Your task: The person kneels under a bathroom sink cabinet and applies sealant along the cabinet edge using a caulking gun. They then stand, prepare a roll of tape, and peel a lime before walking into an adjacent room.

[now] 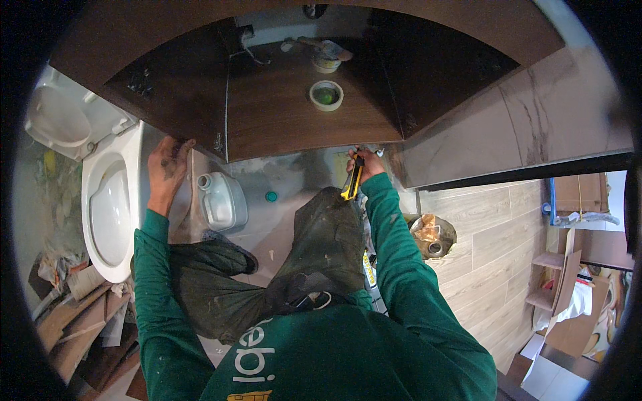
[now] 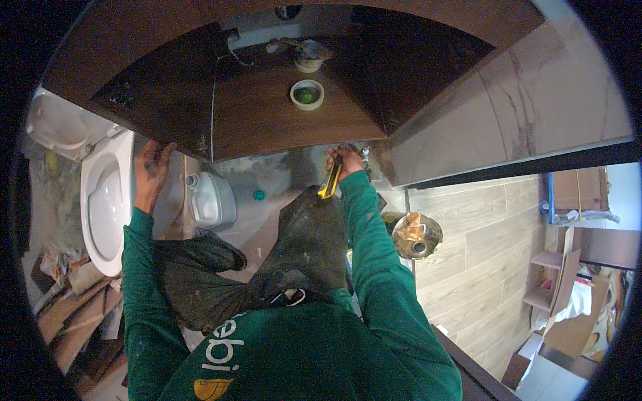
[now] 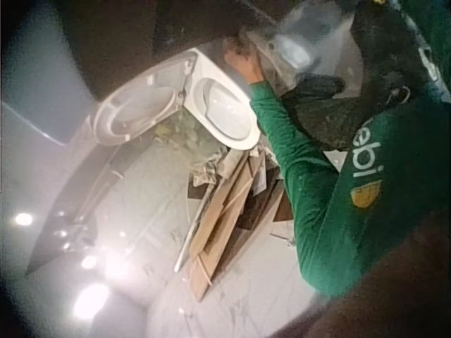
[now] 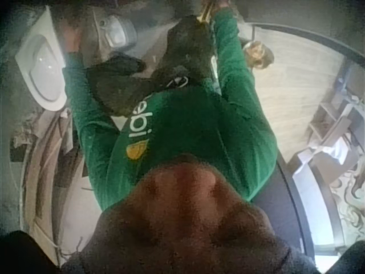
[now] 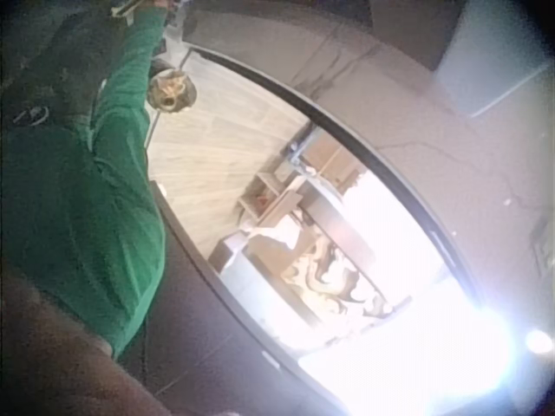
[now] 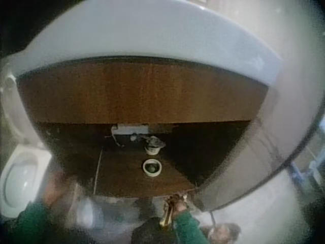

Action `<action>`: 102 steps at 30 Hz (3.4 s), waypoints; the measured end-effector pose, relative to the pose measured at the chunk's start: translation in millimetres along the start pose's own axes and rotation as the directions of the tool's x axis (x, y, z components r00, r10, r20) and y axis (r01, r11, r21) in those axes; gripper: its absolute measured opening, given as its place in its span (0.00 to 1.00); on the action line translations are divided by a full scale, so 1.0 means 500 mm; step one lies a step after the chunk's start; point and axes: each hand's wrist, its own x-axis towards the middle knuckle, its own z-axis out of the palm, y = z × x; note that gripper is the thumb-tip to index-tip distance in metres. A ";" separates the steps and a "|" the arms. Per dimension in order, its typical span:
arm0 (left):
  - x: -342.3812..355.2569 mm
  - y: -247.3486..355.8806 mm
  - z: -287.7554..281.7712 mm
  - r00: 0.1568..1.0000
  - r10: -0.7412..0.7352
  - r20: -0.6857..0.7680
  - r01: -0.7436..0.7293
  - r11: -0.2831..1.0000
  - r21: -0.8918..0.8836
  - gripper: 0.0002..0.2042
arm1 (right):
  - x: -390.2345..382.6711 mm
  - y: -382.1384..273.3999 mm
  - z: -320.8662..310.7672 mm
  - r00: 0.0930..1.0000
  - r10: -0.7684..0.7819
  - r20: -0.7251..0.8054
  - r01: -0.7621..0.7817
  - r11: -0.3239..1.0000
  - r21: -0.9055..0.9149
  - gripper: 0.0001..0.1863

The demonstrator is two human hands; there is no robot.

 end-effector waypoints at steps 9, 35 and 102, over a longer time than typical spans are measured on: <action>-0.003 0.002 -0.005 1.000 0.014 0.013 -0.014 0.999 0.035 0.10 | -0.010 0.020 0.005 0.999 0.017 0.030 -0.018 0.999 0.029 0.09; -0.005 0.000 0.010 0.999 0.029 -0.040 -0.033 0.992 -0.123 0.08 | 0.004 0.029 0.013 1.000 -0.006 0.026 0.007 1.000 -0.028 0.09; -0.011 0.026 0.004 0.984 -0.167 0.066 0.177 0.966 -0.190 0.12 | 0.013 0.041 0.025 0.999 -0.013 0.049 0.015 0.999 -0.047 0.17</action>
